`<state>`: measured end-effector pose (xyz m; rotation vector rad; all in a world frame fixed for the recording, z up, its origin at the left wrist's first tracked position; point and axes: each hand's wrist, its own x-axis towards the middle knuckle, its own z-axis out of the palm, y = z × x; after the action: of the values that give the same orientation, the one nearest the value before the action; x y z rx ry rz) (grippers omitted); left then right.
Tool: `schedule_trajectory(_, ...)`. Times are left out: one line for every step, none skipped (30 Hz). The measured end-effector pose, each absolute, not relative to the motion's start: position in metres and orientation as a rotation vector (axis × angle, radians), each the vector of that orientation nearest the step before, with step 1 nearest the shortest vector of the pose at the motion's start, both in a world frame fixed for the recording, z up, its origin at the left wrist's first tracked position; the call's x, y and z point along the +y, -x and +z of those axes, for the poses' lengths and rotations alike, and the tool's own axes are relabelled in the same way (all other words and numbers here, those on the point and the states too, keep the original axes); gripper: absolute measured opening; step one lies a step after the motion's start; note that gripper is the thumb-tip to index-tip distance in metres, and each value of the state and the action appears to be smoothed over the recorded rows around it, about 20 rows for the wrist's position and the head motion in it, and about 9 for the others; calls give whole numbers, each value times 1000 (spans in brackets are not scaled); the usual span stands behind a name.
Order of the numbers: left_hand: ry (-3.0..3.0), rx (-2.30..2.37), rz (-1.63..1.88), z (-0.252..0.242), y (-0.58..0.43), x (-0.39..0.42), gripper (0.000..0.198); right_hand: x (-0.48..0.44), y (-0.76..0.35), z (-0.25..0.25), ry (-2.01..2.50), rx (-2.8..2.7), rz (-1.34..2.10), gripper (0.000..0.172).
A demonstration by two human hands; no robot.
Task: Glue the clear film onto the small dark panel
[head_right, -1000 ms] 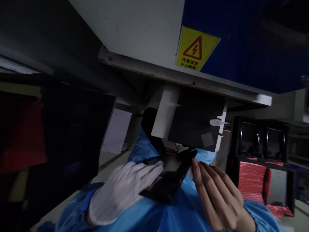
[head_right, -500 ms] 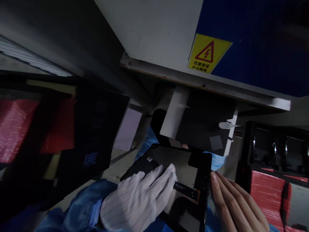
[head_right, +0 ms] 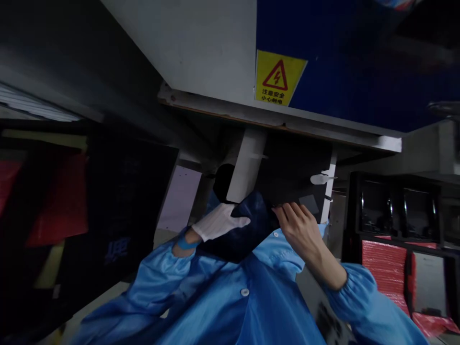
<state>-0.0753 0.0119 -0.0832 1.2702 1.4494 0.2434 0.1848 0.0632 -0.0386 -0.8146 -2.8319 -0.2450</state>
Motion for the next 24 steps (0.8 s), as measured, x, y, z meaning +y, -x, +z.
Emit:
schedule_trajectory(-1258,1438,249,-88,76,22,42,70,-182,-48,819,-2840,-264,38)
schedule_trajectory(-1260,1425,254,-92,76,30,38,77,-179,-56,834,-2844,-277,40)
schedule_trajectory(-1255,1418,262,-95,77,38,34,82,-178,-63,853,-2865,-272,42)
schedule_trajectory(-1245,1418,268,-98,76,44,31,87,-177,-70,872,-2893,-256,42)
schedule_trajectory(-1233,1423,270,-100,76,49,31,91,-176,-76,889,-2923,-234,42)
schedule_trajectory(-1221,1434,268,-103,76,52,34,94,-175,-80,900,-2954,-209,41)
schedule_trajectory(-1208,1445,263,-105,75,55,38,97,-175,-84,908,-2979,-185,40)
schedule_trajectory(-1196,1457,257,-107,75,56,40,99,-175,-87,914,-2998,-168,40)
schedule_trajectory(-1184,1469,249,-110,75,57,42,100,-175,-89,916,-3012,-156,39)
schedule_trajectory(-1172,1483,235,-112,75,58,43,100,-175,-90,918,-3024,-147,38)
schedule_trajectory(-1159,1498,217,-114,75,58,44,101,-174,-91,923,-3039,-136,38)
schedule_trajectory(-1145,1515,193,-116,74,57,44,101,-174,-92,932,-3055,-126,37)
schedule_trajectory(-1132,1533,168,-118,74,57,44,101,-174,-92,943,-3072,-115,37)
schedule_trajectory(-1122,1554,145,-120,74,57,44,101,-174,-92,953,-3089,-104,36)
schedule_trajectory(-1116,1576,130,-121,73,57,44,101,-174,-92,960,-3105,-94,36)
schedule_trajectory(-1114,1598,123,-122,72,57,46,102,-173,-91,964,-3120,-85,35)
schedule_trajectory(-1115,1621,119,-123,71,56,48,102,-173,-91,966,-3135,-77,34)
schedule_trajectory(-1116,1645,115,-123,69,56,52,103,-173,-91,968,-3150,-68,32)
schedule_trajectory(-1117,1669,110,-123,67,56,56,104,-173,-91,972,-3164,-59,30)
schedule_trajectory(-1118,1692,104,-122,65,55,59,106,-173,-92,980,-3177,-48,28)
schedule_trajectory(-1119,1714,96,-121,62,55,61,107,-172,-92,992,-3189,-37,27)
schedule_trajectory(-1120,1734,87,-119,60,54,63,108,-172,-92,1002,-3201,-24,26)
schedule_trajectory(-1121,1752,76,-117,58,54,64,108,-171,-92,1011,-3210,-10,26)
schedule_trajectory(-1122,1767,64,-116,55,54,64,109,-171,-93,1017,-3220,6,26)
